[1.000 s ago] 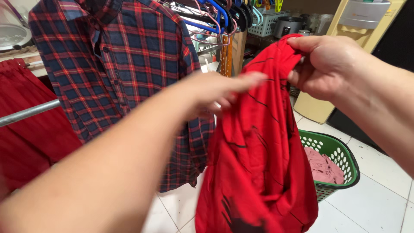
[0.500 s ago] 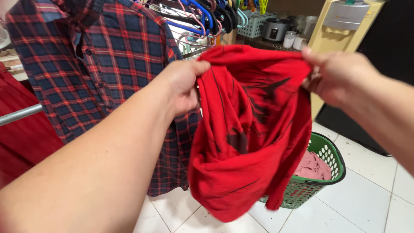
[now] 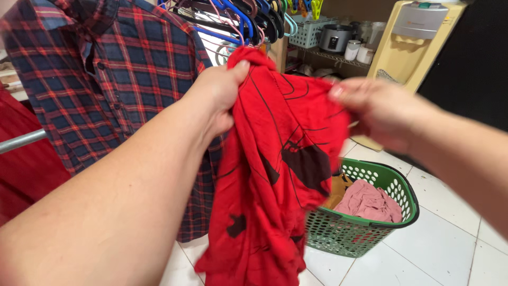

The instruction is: The person takes clothes from a green laundry basket, places them on hangers, and hangs them on a metal drying rack. The person handles a plaid shirt, a red t-shirt, and a pink top, arranging each on a hanger before placing it on the rack.

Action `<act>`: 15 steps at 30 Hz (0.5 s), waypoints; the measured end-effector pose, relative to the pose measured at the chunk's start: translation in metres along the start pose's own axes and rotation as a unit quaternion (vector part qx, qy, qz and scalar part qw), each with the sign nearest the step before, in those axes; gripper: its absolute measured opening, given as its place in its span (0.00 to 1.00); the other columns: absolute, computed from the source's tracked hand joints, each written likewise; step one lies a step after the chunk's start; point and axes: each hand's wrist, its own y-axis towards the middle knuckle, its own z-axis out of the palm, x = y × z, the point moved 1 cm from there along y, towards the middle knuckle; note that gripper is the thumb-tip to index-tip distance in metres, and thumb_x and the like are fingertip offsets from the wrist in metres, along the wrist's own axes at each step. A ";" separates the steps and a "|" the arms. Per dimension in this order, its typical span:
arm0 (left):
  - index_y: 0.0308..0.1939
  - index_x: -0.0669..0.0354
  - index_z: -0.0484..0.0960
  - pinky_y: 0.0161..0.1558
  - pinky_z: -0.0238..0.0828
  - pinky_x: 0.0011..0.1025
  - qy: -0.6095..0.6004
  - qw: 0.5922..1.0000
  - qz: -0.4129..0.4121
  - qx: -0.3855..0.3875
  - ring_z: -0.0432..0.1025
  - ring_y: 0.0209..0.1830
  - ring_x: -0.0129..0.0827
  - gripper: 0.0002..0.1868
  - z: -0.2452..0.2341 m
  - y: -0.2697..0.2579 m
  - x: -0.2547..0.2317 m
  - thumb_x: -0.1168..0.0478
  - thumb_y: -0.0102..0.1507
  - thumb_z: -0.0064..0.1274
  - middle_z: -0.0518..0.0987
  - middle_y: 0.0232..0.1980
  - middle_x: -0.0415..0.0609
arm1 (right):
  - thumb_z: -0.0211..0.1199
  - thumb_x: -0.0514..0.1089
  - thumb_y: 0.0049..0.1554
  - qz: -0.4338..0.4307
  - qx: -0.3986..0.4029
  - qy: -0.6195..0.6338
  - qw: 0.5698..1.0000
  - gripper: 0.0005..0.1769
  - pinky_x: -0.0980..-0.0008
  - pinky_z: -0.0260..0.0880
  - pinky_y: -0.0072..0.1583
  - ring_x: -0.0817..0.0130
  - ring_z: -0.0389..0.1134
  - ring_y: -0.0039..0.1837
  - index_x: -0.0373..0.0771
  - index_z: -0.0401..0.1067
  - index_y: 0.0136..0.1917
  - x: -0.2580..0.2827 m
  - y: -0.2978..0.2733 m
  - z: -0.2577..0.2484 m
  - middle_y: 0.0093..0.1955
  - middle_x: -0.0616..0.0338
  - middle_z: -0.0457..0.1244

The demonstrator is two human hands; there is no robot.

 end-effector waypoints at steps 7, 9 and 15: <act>0.57 0.65 0.78 0.45 0.79 0.42 0.291 0.930 0.003 -0.223 0.80 0.45 0.40 0.20 -0.038 -0.024 0.006 0.55 0.65 0.56 0.84 0.50 0.55 | 0.50 0.47 0.69 -0.059 -0.085 0.217 0.971 0.14 0.57 0.71 0.65 0.66 0.74 0.57 0.36 0.69 0.58 0.026 0.017 -0.045 0.55 0.58 0.70; 0.59 0.61 0.76 0.46 0.76 0.42 0.392 0.877 -0.008 -0.278 0.79 0.46 0.40 0.22 -0.043 -0.027 0.008 0.54 0.65 0.58 0.82 0.52 0.53 | 0.51 0.47 0.69 -0.045 -0.084 0.237 0.967 0.15 0.56 0.71 0.65 0.65 0.74 0.58 0.35 0.69 0.61 0.031 0.018 -0.048 0.57 0.56 0.69; 0.53 0.61 0.82 0.47 0.72 0.41 0.671 0.703 0.092 -0.215 0.75 0.46 0.47 0.28 -0.006 -0.031 0.007 0.47 0.57 0.69 0.81 0.48 0.56 | 0.49 0.51 0.68 -0.027 -0.054 0.247 0.967 0.17 0.53 0.72 0.64 0.62 0.75 0.57 0.36 0.69 0.57 0.049 0.014 -0.035 0.55 0.55 0.70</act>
